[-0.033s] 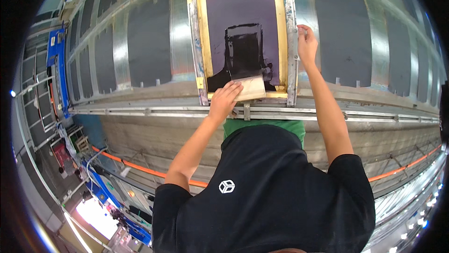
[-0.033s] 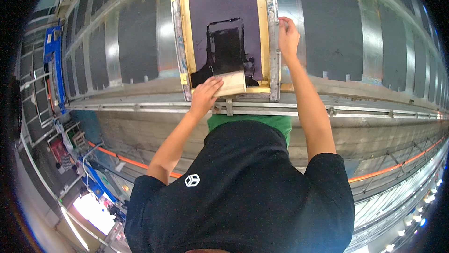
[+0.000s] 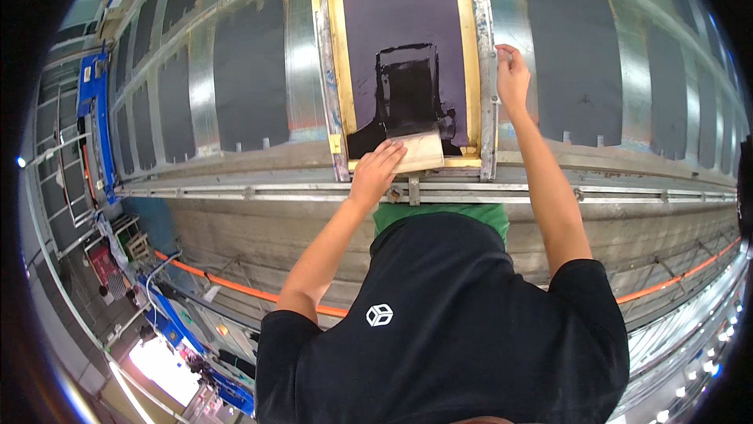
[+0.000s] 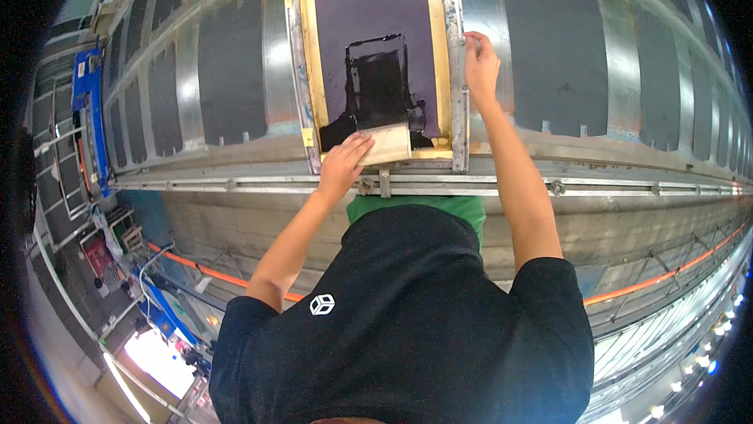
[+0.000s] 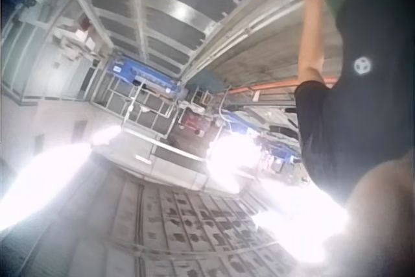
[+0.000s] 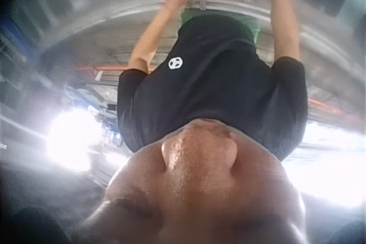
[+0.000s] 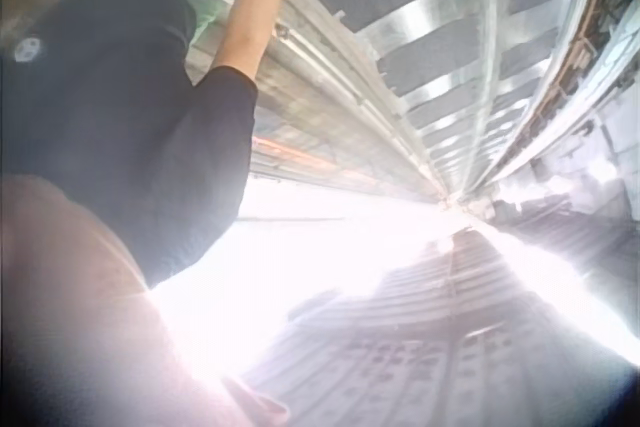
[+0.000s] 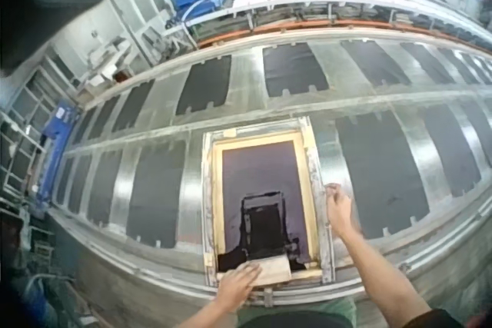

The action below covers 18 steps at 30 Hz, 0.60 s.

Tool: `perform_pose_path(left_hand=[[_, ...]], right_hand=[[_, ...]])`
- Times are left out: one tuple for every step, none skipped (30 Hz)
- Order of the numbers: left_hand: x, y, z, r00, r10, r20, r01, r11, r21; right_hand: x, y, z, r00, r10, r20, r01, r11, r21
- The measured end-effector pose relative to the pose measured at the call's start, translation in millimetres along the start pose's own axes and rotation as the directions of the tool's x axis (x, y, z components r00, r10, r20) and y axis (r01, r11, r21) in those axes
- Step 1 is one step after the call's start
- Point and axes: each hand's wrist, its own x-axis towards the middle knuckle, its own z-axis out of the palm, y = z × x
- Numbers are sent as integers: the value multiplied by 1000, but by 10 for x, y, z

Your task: The person uses a white squeegee to spread black ink across a purple screen printing frame. They repeatedly pull the ink from the bottom to the top of the frame, ensuring even coverage. The person briefly lifts the frame to inspect the ink distribution before continuing the spreading process.

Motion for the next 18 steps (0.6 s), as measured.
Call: perform_pose_path(left_hand=[[32,-115,-58,1000,7,-5,-7,1000,-21],[19,-182,-88,1000,0,-10,0,999,-50],[12,-244,-113,1000,-8,-14,7,997,-80],[57,-338,-130,999,-30,-42,24,988,-154],[141,-358,-189,995,-80,-53,68,979,-194],[249,-395,-250,991,-91,-95,68,972,-225],[376,-432,-296,986,-103,-133,66,965,-255],[518,-488,-315,983,-112,-148,72,965,-253],[691,-567,-341,980,-112,-163,69,966,-249],[859,-607,-400,976,-96,-196,43,966,-256],[1026,-664,-452,973,-111,-201,50,957,-284],[1178,-798,-442,974,-94,-206,38,965,-260],[1303,-886,-450,974,-77,-212,27,974,-227],[1417,-944,-457,977,-76,-201,31,975,-220],[1554,-983,-503,979,-73,-192,32,977,-211],[1649,-1010,-544,981,-76,-180,39,979,-201],[1732,-1010,-575,983,-91,-162,53,973,-224],[1821,-965,-634,985,-98,-144,61,968,-244]], right_hand=[[-35,-23,75,1000,1,-4,-1,1000,-19],[-62,-35,111,1000,16,3,-16,999,-34],[-72,-43,143,1000,19,5,-18,999,-43],[-73,-48,173,1000,22,6,-21,998,-53],[-84,-46,191,1000,27,14,-26,998,-65],[-90,-50,201,999,37,21,-35,994,-103],[-101,-32,191,999,32,29,-28,991,-129],[-97,-18,186,999,26,35,-21,989,-148],[-70,-4,191,999,19,33,-13,986,-165],[-51,39,180,998,-10,54,21,975,-219],[-26,74,157,996,-40,81,61,960,-273],[13,77,141,991,-77,109,108,940,-323],[14,14,109,971,-203,128,239,868,-436],[10,-131,100,932,-321,169,360,760,-542],[17,-314,108,877,-428,221,463,623,-630],[-23,-617,147,842,-438,315,540,675,-503],[-95,-863,226,798,-450,400,589,721,-364],[-151,-967,319,781,-457,425,611,698,-372]])
